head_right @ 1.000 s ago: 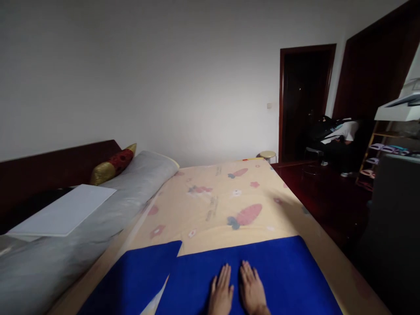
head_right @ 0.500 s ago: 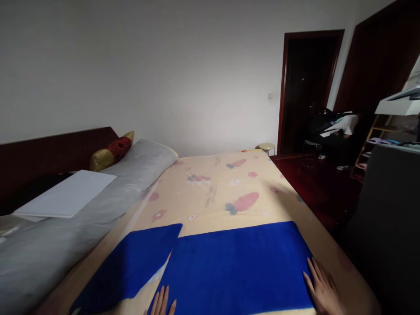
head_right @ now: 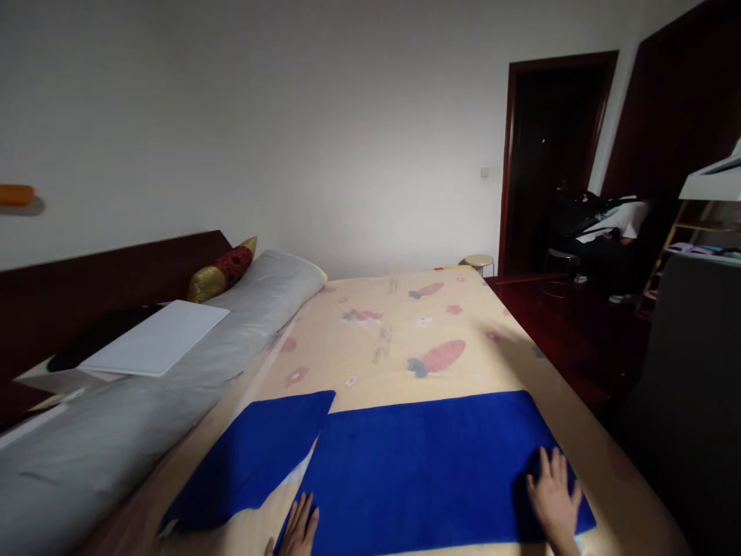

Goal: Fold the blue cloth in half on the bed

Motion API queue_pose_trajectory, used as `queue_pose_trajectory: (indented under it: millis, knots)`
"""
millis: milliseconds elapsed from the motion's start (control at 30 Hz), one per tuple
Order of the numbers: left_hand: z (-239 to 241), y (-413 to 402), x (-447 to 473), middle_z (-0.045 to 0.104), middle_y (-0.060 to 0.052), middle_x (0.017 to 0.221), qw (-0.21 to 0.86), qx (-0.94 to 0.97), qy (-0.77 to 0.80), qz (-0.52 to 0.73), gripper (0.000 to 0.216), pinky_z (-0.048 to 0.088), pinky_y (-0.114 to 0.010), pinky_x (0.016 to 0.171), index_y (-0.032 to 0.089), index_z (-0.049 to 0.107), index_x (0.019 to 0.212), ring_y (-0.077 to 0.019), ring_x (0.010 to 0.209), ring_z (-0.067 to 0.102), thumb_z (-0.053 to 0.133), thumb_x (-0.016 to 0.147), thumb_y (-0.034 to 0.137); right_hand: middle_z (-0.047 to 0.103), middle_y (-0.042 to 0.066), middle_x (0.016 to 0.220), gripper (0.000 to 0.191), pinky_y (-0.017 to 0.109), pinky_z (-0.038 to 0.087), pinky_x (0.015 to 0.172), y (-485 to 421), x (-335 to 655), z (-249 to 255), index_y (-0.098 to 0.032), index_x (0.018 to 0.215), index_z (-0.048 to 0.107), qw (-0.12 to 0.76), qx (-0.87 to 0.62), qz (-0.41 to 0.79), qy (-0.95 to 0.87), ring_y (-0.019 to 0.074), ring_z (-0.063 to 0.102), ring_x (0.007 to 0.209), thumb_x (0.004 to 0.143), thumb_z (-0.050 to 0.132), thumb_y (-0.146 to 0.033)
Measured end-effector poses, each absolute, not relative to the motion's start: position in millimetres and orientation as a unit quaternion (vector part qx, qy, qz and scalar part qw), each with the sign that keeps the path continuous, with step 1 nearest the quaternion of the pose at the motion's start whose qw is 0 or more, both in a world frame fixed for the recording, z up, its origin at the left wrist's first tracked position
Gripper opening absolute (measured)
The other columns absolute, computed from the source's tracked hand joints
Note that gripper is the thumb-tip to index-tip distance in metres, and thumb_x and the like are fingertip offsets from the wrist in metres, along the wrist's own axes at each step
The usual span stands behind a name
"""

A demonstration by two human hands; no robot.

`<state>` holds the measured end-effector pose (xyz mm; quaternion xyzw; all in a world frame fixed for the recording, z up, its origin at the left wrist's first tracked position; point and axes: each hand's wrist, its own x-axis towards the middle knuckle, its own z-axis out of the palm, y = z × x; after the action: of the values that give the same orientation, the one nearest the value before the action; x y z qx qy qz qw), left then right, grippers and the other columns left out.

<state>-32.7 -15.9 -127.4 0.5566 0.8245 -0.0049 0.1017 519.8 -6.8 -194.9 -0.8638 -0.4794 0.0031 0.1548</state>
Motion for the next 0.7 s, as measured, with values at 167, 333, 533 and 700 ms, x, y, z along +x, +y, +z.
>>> queue_pose_trajectory:
  millis: [167, 333, 533, 700]
  knots:
    - [-118.8, -13.7, 9.9, 0.021, 0.001, 0.158, 0.046, 0.587, 0.808, 0.016, 0.056, 0.021, -0.050, 0.116, 0.025, 0.023, 0.147, -0.0159, 0.146, 0.018, 0.015, 0.093, 0.036, 0.022, 0.006, 0.157, 0.058, 0.047, 0.023, 0.115, 3.3, 389.6, -158.9, -0.020, 0.145, 0.032, 0.187, -0.732, 0.045, -0.653, 0.0208, 0.016, 0.145, 0.090, 0.025, -0.036]
    - [-106.2, -12.2, 66.6, 0.024, 0.002, 0.158, 0.134, 0.649, 0.747, 0.056, 0.056, 0.020, -0.043, 0.117, 0.029, 0.021, 0.147, -0.0138, 0.146, 0.018, 0.016, 0.093, 0.040, 0.018, 0.001, 0.157, 0.055, 0.047, 0.023, 0.117, -19.9, 305.5, -153.7, -0.027, 0.147, 0.025, 0.184, -0.634, 0.149, -0.736, 0.0193, 0.018, 0.145, 0.094, 0.022, -0.044]
    - [-82.5, 7.2, 106.7, 0.020, 0.001, 0.159, 0.263, 0.696, 0.662, 0.086, 0.056, 0.008, -0.049, 0.120, 0.030, 0.021, 0.148, -0.0161, 0.147, 0.012, 0.023, 0.092, 0.042, 0.025, 0.003, 0.153, 0.057, 0.053, 0.027, 0.114, -64.7, 286.9, -182.8, -0.028, 0.143, 0.034, 0.189, -0.652, 0.149, -0.719, 0.0254, 0.027, 0.142, 0.088, 0.040, -0.038]
    - [-77.3, 45.2, 142.6, 0.024, 0.002, 0.158, 0.327, 0.694, 0.636, 0.085, 0.054, 0.006, -0.053, 0.119, 0.035, 0.027, 0.145, -0.0172, 0.148, 0.011, 0.025, 0.093, 0.048, 0.034, 0.003, 0.149, 0.066, 0.059, 0.029, 0.112, -100.2, 288.2, -197.7, -0.036, 0.141, 0.037, 0.208, -0.647, 0.193, -0.707, 0.0322, 0.034, 0.137, 0.079, 0.057, -0.033]
